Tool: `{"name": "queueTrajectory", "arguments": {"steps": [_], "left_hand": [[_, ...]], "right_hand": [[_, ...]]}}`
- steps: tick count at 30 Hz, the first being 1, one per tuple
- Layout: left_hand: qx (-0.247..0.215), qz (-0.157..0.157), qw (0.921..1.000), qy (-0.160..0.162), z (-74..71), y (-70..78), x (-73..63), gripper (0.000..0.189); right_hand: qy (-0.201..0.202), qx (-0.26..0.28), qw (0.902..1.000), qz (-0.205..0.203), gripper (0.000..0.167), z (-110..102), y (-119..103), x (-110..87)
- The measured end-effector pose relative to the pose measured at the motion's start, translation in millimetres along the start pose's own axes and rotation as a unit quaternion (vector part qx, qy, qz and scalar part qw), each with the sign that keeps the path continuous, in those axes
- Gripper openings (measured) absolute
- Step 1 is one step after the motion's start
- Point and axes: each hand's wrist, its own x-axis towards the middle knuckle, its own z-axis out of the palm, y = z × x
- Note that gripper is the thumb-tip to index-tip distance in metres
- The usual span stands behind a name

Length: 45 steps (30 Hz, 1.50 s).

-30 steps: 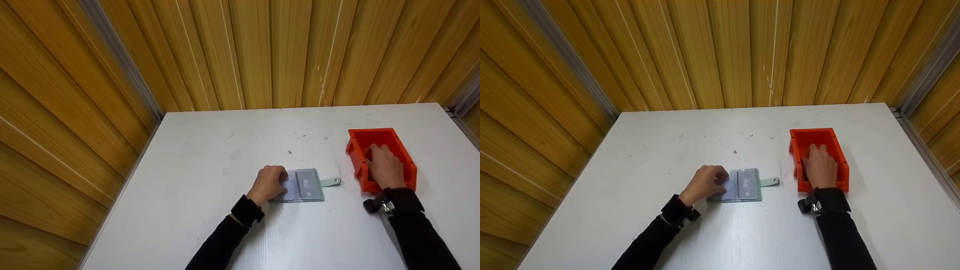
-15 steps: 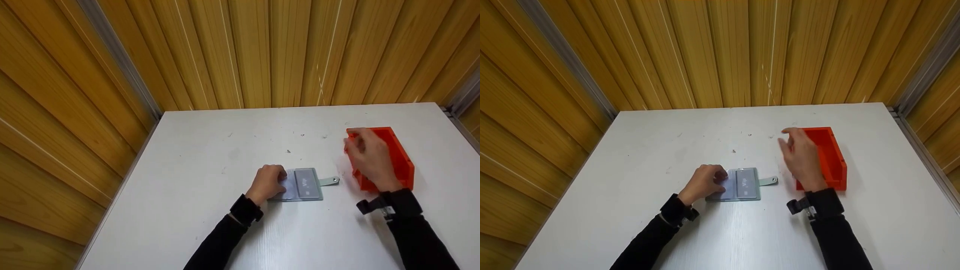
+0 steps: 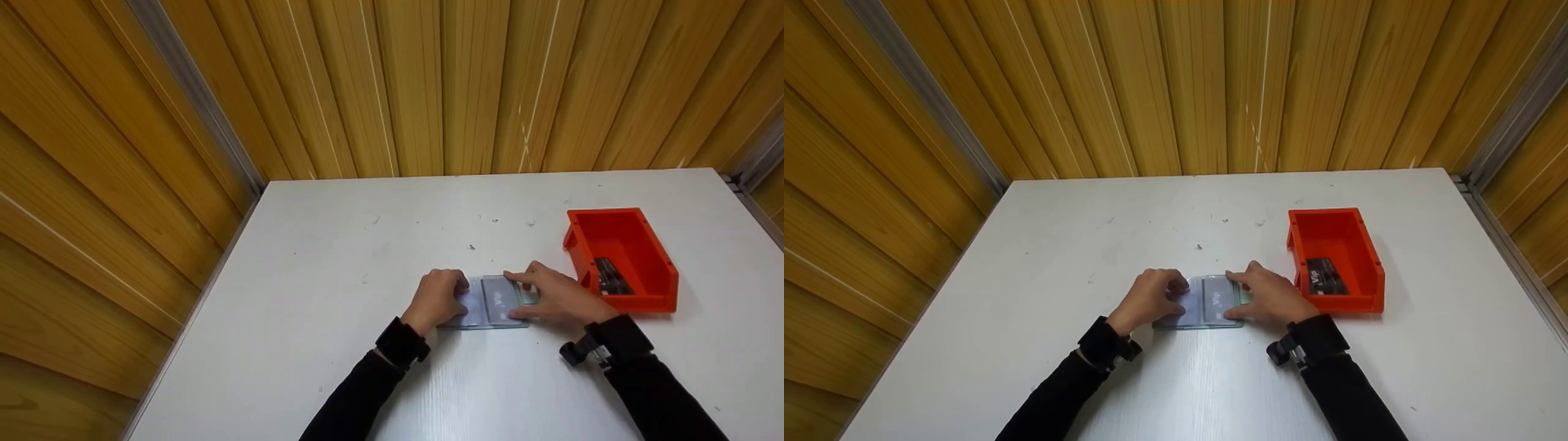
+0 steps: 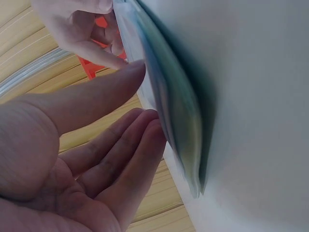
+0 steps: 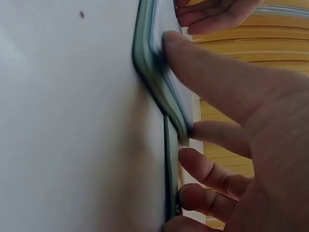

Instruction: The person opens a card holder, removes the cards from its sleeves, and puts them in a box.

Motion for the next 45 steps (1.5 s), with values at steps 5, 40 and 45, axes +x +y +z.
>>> {"name": "queueTrajectory", "arguments": {"steps": [5, 40, 45], "left_hand": [[0.003, -0.001, 1.0, 0.002, 0.5, -0.4, -1.1, 0.035], [-0.075, 0.089, 0.9864, 0.116, -36.1, -10.2, 1.9, 0.039], [0.017, 0.104, 0.9938, 0.036, -29.9, -8.3, -0.2, 0.062]], "right_hand": [[0.008, -0.003, 0.9999, 0.009, 0.087, 3, 3, -0.5], [-0.01, 0.093, 0.9847, -0.147, 0.031, 11, -21, -1.1], [-0.033, 0.036, 0.9903, -0.13, 0.036, 20, -26, -1.0]]}}
